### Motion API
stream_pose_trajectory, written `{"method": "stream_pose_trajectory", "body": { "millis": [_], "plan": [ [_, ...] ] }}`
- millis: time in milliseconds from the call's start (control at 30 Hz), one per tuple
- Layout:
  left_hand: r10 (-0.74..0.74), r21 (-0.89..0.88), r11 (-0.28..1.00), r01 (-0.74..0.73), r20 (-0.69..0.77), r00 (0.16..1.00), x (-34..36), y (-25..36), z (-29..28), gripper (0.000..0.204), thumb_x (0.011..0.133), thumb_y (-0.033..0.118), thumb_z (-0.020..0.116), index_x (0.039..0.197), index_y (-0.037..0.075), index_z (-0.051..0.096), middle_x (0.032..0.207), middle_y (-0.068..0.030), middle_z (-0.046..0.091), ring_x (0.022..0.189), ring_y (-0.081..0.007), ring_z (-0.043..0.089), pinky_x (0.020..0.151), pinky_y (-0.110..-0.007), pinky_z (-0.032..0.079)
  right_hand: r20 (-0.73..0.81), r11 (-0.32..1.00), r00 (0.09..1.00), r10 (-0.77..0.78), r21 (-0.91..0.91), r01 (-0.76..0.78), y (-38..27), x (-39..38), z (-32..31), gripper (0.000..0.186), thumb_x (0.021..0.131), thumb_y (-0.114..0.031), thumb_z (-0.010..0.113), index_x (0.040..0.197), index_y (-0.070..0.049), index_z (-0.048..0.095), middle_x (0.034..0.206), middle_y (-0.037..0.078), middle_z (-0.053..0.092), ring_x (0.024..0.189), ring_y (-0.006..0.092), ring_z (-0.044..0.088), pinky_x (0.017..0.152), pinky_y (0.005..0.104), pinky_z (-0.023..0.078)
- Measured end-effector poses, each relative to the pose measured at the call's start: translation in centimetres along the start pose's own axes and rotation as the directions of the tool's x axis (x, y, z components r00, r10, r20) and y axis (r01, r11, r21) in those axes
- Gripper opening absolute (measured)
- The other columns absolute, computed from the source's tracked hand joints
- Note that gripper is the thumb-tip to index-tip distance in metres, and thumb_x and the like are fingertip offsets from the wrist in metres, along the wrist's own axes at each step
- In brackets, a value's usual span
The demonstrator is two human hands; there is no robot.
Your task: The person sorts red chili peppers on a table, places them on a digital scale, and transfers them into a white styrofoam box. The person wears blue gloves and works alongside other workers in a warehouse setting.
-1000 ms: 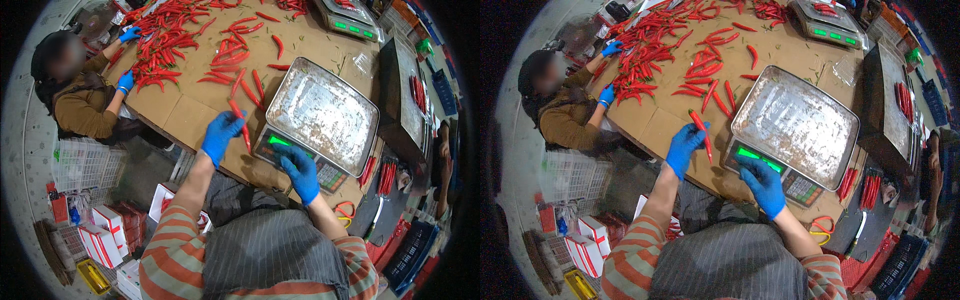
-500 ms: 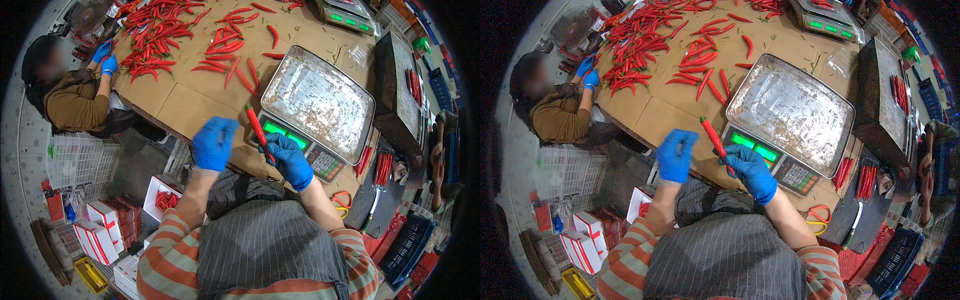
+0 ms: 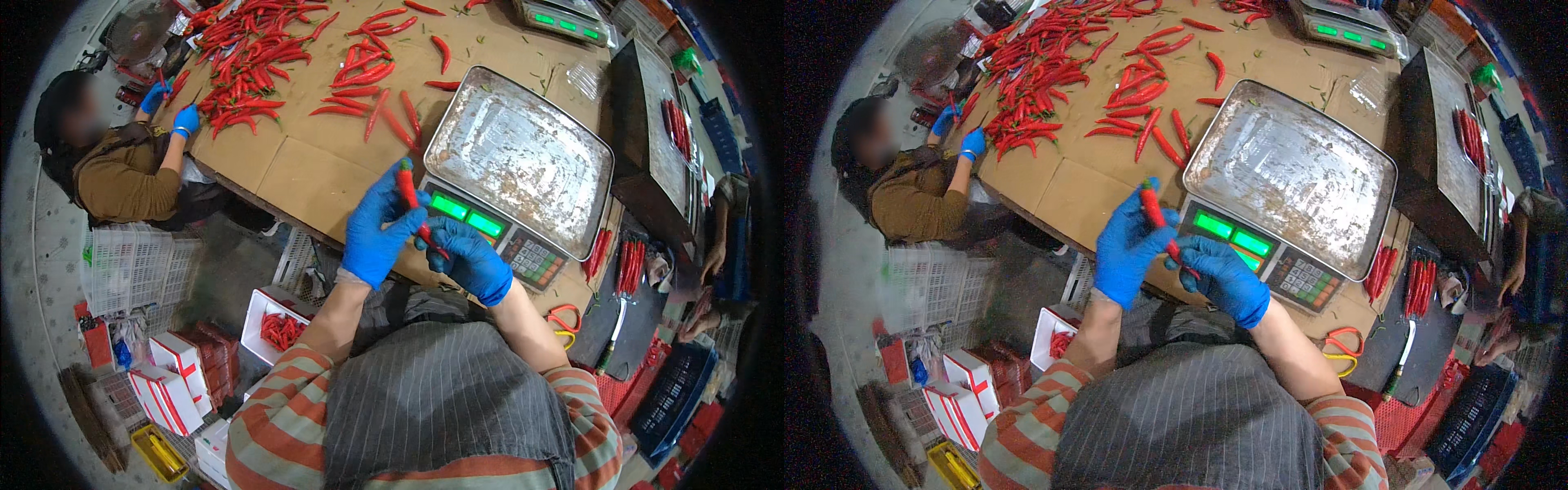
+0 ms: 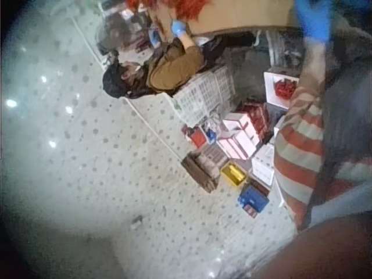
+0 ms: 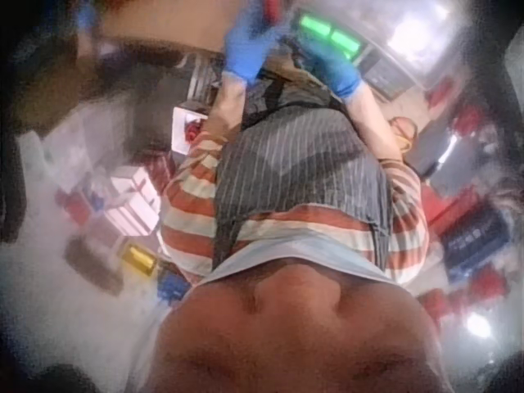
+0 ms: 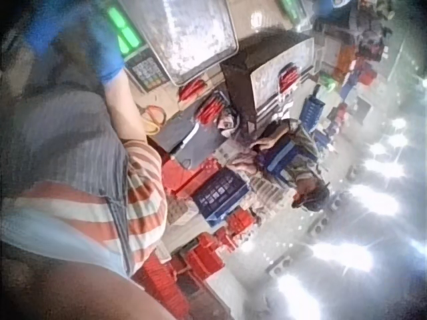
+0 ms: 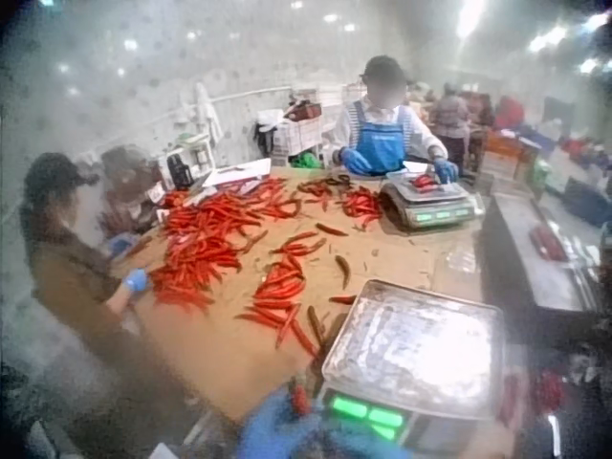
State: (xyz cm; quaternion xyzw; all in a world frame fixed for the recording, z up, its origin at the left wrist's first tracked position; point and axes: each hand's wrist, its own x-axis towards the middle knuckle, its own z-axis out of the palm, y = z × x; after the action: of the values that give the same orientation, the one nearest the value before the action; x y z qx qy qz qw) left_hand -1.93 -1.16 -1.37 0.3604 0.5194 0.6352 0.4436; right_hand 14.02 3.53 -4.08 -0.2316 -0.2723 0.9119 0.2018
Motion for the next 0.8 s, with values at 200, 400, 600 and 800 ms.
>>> {"method": "stream_pose_trajectory", "body": {
  "millis": [200, 400, 600, 800],
  "plan": [
    [0.036, -0.088, 0.995, -0.051, -0.171, 0.985, 1.9, 0.9, -1.4, 0.055, 0.077, -0.003, 0.065, 0.127, 0.000, 0.044, 0.100, -0.0083, 0.058, 0.090, -0.0158, 0.058, 0.080, -0.029, 0.050, 0.038, 0.152, 0.977, -0.210, -0.986, 0.071, 0.5, -2.5, -1.0, 0.034, 0.085, -0.015, 0.059, 0.115, 0.000, 0.056, 0.111, 0.006, 0.060, 0.089, 0.0155, 0.059, 0.075, 0.0292, 0.048],
    [-0.031, -0.039, 0.999, 0.027, -0.109, 0.994, 0.8, 1.1, 1.0, 0.046, 0.077, -0.004, 0.064, 0.120, -0.001, 0.048, 0.111, -0.0108, 0.057, 0.095, -0.0169, 0.058, 0.082, -0.029, 0.049, -0.075, 0.829, 0.937, -0.341, -0.494, 0.262, -1.2, -1.7, 1.1, 0.037, 0.084, -0.011, 0.061, 0.119, -0.001, 0.052, 0.106, 0.006, 0.060, 0.086, 0.0114, 0.057, 0.072, 0.0259, 0.048],
    [0.047, 0.099, 0.994, -0.037, -0.107, 0.993, 0.3, 0.5, 0.6, 0.024, 0.085, 0.008, 0.059, 0.107, -0.001, 0.056, 0.100, -0.0105, 0.062, 0.082, -0.0166, 0.062, 0.076, -0.029, 0.051, -0.184, 0.877, 0.928, -0.323, -0.426, 0.221, -0.1, -1.2, 1.0, 0.025, 0.083, -0.005, 0.062, 0.106, 0.002, 0.059, 0.083, 0.007, 0.064, 0.071, 0.0119, 0.060, 0.067, 0.0248, 0.049],
    [0.217, 0.415, 0.906, 0.081, -0.620, 0.754, 4.4, 0.0, -10.3, 0.022, 0.084, 0.017, 0.062, 0.070, 0.001, 0.060, 0.064, -0.0047, 0.059, 0.056, -0.0117, 0.052, 0.057, -0.026, 0.045, -0.170, 0.907, 0.933, -0.317, -0.342, 0.246, -0.4, -1.7, -0.4, 0.021, 0.084, -0.003, 0.059, 0.105, 0.003, 0.059, 0.082, 0.007, 0.063, 0.071, 0.0115, 0.058, 0.067, 0.0250, 0.048]
  ]
}}
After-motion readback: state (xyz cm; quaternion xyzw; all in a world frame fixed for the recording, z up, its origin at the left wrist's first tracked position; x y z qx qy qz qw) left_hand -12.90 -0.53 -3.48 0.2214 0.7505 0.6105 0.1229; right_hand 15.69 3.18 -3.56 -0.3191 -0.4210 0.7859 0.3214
